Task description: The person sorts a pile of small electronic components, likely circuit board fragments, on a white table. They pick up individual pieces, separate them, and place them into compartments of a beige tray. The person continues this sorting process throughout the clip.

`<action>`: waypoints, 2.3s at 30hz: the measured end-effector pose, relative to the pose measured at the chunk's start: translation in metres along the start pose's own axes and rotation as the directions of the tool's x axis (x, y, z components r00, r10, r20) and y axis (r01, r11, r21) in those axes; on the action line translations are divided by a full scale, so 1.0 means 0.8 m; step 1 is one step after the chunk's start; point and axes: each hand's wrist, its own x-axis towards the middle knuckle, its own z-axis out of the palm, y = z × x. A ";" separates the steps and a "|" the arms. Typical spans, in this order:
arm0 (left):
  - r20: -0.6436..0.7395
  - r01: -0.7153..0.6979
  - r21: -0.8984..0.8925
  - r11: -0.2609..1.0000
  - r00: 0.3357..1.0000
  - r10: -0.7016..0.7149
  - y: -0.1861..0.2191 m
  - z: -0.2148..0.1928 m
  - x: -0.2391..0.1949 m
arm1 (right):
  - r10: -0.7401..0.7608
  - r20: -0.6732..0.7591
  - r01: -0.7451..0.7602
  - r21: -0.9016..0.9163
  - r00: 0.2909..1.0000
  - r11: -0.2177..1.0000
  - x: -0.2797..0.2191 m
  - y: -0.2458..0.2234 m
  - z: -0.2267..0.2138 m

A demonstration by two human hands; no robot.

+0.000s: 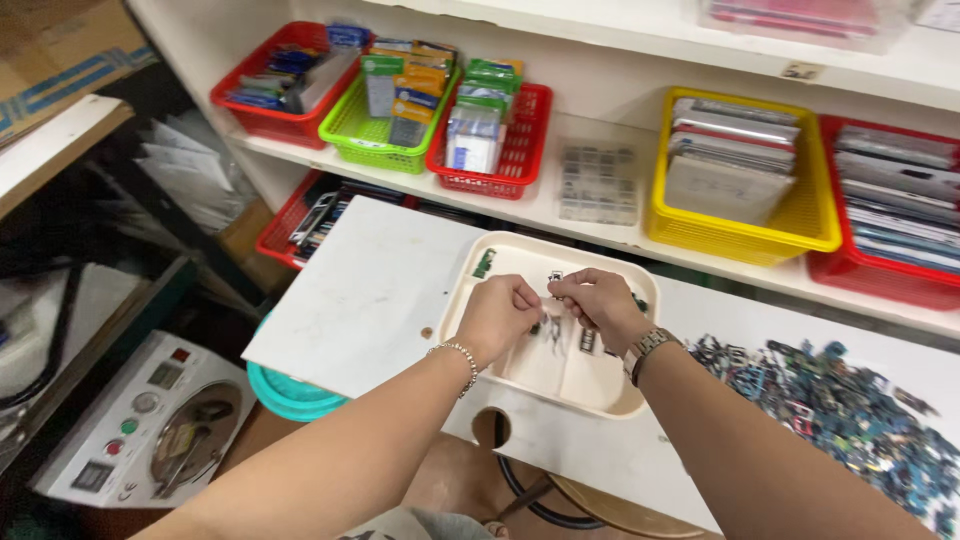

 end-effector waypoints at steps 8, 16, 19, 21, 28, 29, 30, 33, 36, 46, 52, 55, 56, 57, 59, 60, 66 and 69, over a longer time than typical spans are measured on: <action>0.513 -0.267 0.463 0.845 0.858 -0.010 0.039 0.094 -0.015 | 0.080 -0.079 -0.061 0.219 0.994 0.974 -0.065 0.047 -0.109; 0.466 -0.245 0.651 0.718 0.876 -0.124 0.045 0.111 -0.012 | 0.089 -0.135 -0.062 0.191 0.987 0.980 -0.086 0.061 -0.116; 0.293 -0.175 0.565 0.806 0.956 0.001 0.039 0.104 -0.005 | 0.047 -0.158 -0.032 0.094 0.986 0.995 -0.086 0.058 -0.091; 0.113 -0.041 0.505 0.862 0.993 -0.019 0.034 0.103 0.003 | 0.024 -0.186 -0.032 -0.038 0.982 0.999 -0.079 0.056 -0.074; -0.022 0.029 0.509 0.860 1.000 -0.021 0.011 0.096 0.014 | -0.179 -0.305 0.044 -0.400 0.935 0.915 -0.043 0.063 -0.028; -0.024 0.012 0.502 0.865 1.000 0.000 0.010 0.095 0.014 | -0.246 -0.316 0.084 -0.448 0.916 0.890 -0.041 0.066 -0.024; -0.025 -0.006 0.495 0.869 0.999 0.022 0.009 0.093 0.014 | -0.270 -0.320 0.100 -0.460 0.908 0.882 -0.040 0.068 -0.020; 0.016 -0.024 0.490 0.871 1.000 0.019 0.013 0.087 0.011 | -0.279 -0.336 0.102 -0.461 0.900 0.882 -0.044 0.067 -0.015; 0.101 -0.050 0.518 0.854 0.995 -0.003 0.020 0.081 0.009 | -0.175 -0.337 0.023 -0.409 0.925 0.912 -0.057 0.066 -0.019; 0.226 -0.230 0.632 0.740 0.968 0.107 0.045 0.081 -0.002 | -0.184 -0.232 0.064 -0.446 0.955 0.893 -0.062 0.074 -0.030; 0.161 -0.207 0.506 0.837 0.976 0.144 0.060 0.095 -0.019 | -0.160 -0.274 0.050 -0.366 0.948 0.929 -0.082 0.057 -0.050; 0.182 -0.193 0.484 0.853 0.976 0.118 0.072 0.111 -0.023 | -0.086 -0.291 0.001 -0.279 0.953 0.960 -0.095 0.055 -0.062; 0.173 -0.192 0.473 0.860 0.977 0.124 0.077 0.118 -0.023 | -0.058 -0.293 -0.010 -0.226 0.954 0.974 -0.098 0.058 -0.068; 0.165 -0.193 0.461 0.866 0.978 0.130 0.081 0.125 -0.025 | -0.039 -0.289 0.000 -0.134 0.957 0.991 -0.101 0.062 -0.076; 0.148 -0.208 0.408 0.889 0.976 0.160 0.087 0.139 -0.027 | -0.002 -0.275 0.018 0.053 0.961 0.998 -0.107 0.073 -0.099; 0.140 -0.215 0.381 0.899 0.975 0.174 0.089 0.148 -0.029 | 0.003 -0.290 0.024 0.089 0.957 0.996 -0.110 0.080 -0.113; 0.227 0.010 0.269 0.963 0.971 -0.073 0.099 0.213 -0.019 | 0.035 -0.440 0.019 0.120 0.897 0.993 -0.160 0.115 -0.214; 0.223 -0.084 0.289 0.954 0.975 0.018 0.092 0.245 -0.018 | 0.049 -0.496 -0.037 0.032 0.867 0.999 -0.183 0.125 -0.245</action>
